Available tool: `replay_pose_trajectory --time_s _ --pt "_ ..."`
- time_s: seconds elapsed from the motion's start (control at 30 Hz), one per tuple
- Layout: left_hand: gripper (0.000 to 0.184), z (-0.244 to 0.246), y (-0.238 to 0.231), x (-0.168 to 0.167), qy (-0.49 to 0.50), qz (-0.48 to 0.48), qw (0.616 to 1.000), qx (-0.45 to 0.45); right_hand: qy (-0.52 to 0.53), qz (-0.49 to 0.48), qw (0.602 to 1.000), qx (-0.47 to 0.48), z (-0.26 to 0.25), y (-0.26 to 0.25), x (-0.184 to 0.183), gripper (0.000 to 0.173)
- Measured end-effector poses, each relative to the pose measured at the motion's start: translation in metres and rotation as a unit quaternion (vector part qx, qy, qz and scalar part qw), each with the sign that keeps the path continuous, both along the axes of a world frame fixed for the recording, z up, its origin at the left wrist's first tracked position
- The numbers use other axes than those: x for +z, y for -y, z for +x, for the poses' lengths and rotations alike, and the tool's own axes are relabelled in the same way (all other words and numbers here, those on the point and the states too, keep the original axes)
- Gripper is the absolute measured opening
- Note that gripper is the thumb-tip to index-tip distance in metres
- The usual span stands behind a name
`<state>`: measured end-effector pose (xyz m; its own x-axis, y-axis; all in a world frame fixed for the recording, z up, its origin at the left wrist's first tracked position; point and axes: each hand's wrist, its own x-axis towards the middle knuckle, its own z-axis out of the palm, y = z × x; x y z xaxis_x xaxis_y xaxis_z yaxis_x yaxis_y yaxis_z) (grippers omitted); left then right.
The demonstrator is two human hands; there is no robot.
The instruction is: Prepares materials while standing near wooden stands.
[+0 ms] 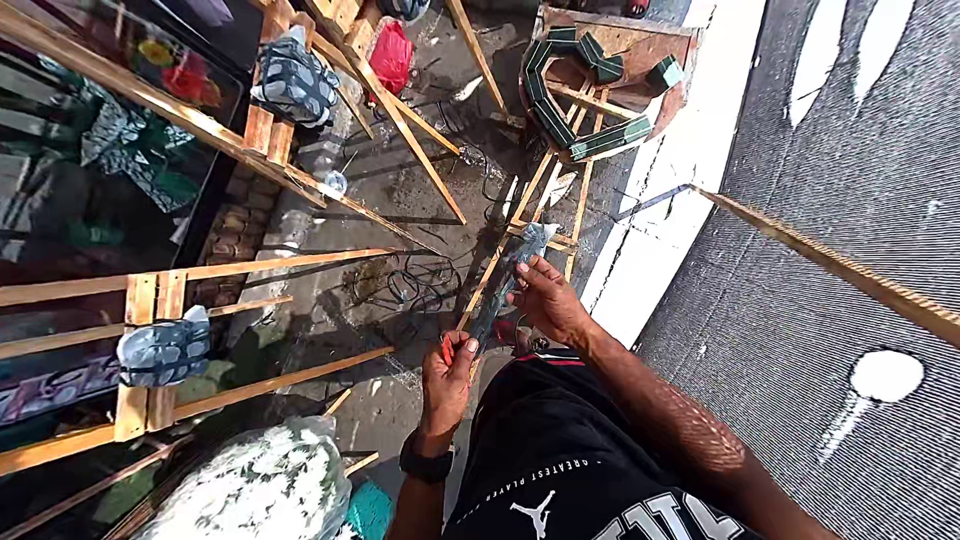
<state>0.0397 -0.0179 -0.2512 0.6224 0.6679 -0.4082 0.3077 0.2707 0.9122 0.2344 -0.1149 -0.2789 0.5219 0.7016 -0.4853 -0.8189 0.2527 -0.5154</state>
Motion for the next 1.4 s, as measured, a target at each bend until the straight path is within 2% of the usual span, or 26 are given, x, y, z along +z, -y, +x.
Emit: replay_pose_trajectory --time_s 0.2,0.3,0.4,0.5,0.63,0.7,0.8,0.87,0.93,1.03,1.1,1.23,1.4 --pt "0.01 -0.014 0.002 -0.004 -0.02 0.003 1.0 0.01 0.002 -0.009 1.0 -0.023 0.016 0.003 0.0 0.004" --pt "0.01 -0.019 0.002 -0.006 -0.03 -0.003 0.999 0.022 0.008 -0.026 0.999 -0.03 0.018 0.001 0.002 0.013" --pt "0.01 -0.027 0.001 -0.007 -0.05 -0.007 0.999 0.017 0.019 -0.037 0.998 -0.038 0.018 -0.001 0.001 0.011" --pt "0.013 -0.038 -0.004 -0.01 -0.091 0.022 0.995 -0.038 0.049 -0.043 0.998 -0.002 0.014 0.0 0.003 0.012" --pt "0.036 -0.04 -0.014 -0.015 -0.169 0.157 0.962 -0.144 0.1 -0.035 0.992 0.062 0.003 0.0 0.006 0.013" --pt "0.041 -0.026 -0.017 -0.009 -0.133 0.194 0.964 -0.127 0.168 -0.036 0.979 0.114 -0.004 0.0 0.005 0.018" --pt "0.046 0.007 -0.023 0.015 -0.064 0.149 0.982 -0.094 0.297 -0.053 0.933 0.195 -0.016 -0.001 0.008 0.021" --pt "0.042 0.025 -0.026 0.024 -0.012 0.082 0.993 -0.079 0.336 -0.049 0.912 0.232 -0.025 -0.001 0.009 0.024" --pt "0.024 0.036 -0.028 0.025 0.006 0.024 0.998 -0.058 0.353 -0.051 0.899 0.253 -0.031 0.0 0.009 0.03" --pt "0.008 0.04 -0.028 0.022 -0.012 0.034 0.999 -0.036 0.378 -0.087 0.874 0.292 -0.031 0.006 0.01 0.041" --pt "0.008 0.038 -0.028 0.019 -0.011 0.069 0.996 -0.046 0.344 -0.084 0.889 0.29 -0.026 0.01 0.01 0.043" --pt "0.011 0.031 -0.024 0.019 -0.041 0.153 0.982 -0.101 0.166 -0.073 0.958 0.22 -0.026 0.007 0.013 0.027" --pt "0.016 0.016 -0.015 0.02 -0.099 0.237 0.954 -0.154 -0.014 -0.127 0.979 0.161 -0.024 -0.013 0.009 0.039"
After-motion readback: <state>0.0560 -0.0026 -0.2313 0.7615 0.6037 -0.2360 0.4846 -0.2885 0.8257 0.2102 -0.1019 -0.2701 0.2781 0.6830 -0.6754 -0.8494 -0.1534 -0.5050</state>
